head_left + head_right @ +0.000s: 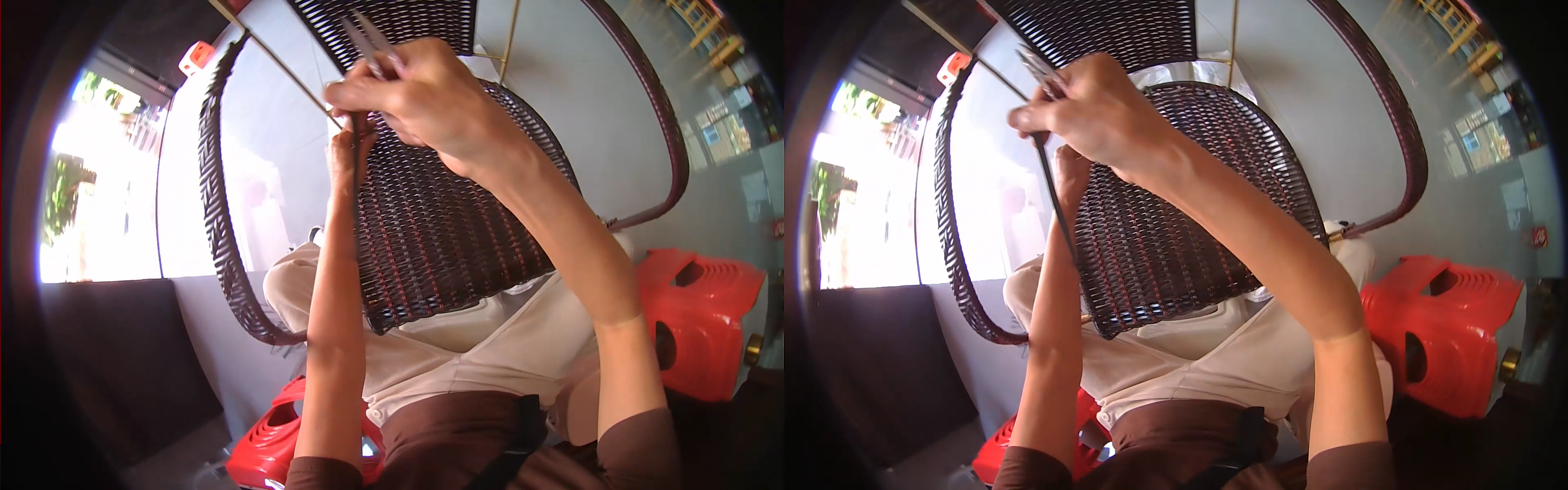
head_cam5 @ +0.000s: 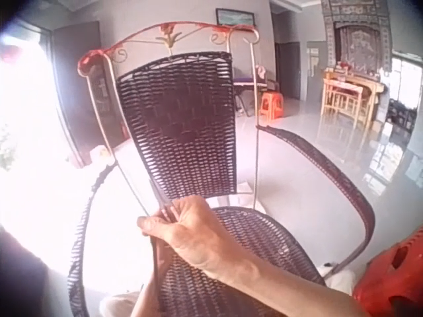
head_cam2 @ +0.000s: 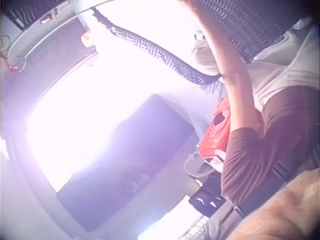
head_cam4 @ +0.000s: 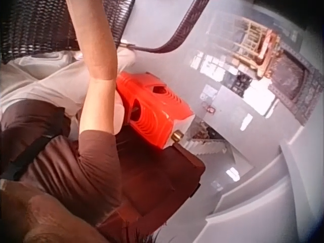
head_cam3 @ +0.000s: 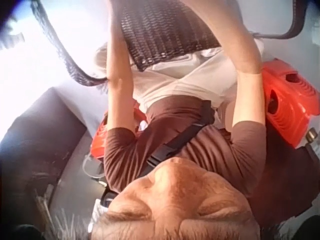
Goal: The person weaves dark plastic strips into the frame of a brown wicker-style chair, using a yellow-handled screwdriver to pry the existing material and tuck the ends into the weave.
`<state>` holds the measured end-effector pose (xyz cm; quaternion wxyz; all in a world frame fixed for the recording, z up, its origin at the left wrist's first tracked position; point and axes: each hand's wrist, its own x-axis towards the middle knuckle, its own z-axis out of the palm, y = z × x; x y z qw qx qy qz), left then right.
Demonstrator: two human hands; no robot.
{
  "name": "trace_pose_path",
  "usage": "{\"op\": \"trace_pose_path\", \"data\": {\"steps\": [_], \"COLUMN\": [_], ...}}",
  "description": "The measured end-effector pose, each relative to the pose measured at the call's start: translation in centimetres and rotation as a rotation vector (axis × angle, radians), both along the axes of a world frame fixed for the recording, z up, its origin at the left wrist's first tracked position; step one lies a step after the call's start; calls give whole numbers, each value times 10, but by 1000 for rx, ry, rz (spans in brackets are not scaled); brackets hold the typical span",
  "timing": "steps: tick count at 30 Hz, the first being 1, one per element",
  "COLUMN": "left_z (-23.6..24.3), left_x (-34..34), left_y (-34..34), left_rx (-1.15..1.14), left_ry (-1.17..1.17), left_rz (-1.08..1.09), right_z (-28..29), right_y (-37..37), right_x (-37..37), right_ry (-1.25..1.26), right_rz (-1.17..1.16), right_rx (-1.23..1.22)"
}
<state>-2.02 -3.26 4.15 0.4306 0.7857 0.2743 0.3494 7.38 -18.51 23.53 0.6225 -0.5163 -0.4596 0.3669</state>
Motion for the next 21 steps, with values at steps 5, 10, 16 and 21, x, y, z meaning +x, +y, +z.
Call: {"op": "trace_pose_path", "data": {"steps": [5,10,16,21], "left_z": [-4,-3,0,12], "left_x": [9,15,24,35], "left_y": [2,13,32,39], "left_rx": [177,237,333,326], "left_ry": [102,170,276,451], "left_rz": [71,65,11,111], "right_z": [-10,-14,-54,-123], "right_y": [26,19,-2,-68], "right_x": [3,16,34,28], "right_ry": [-85,-180,-213,-98], "right_rz": [-68,-71,-226,-281], "right_rx": [33,23,137,-56]}}
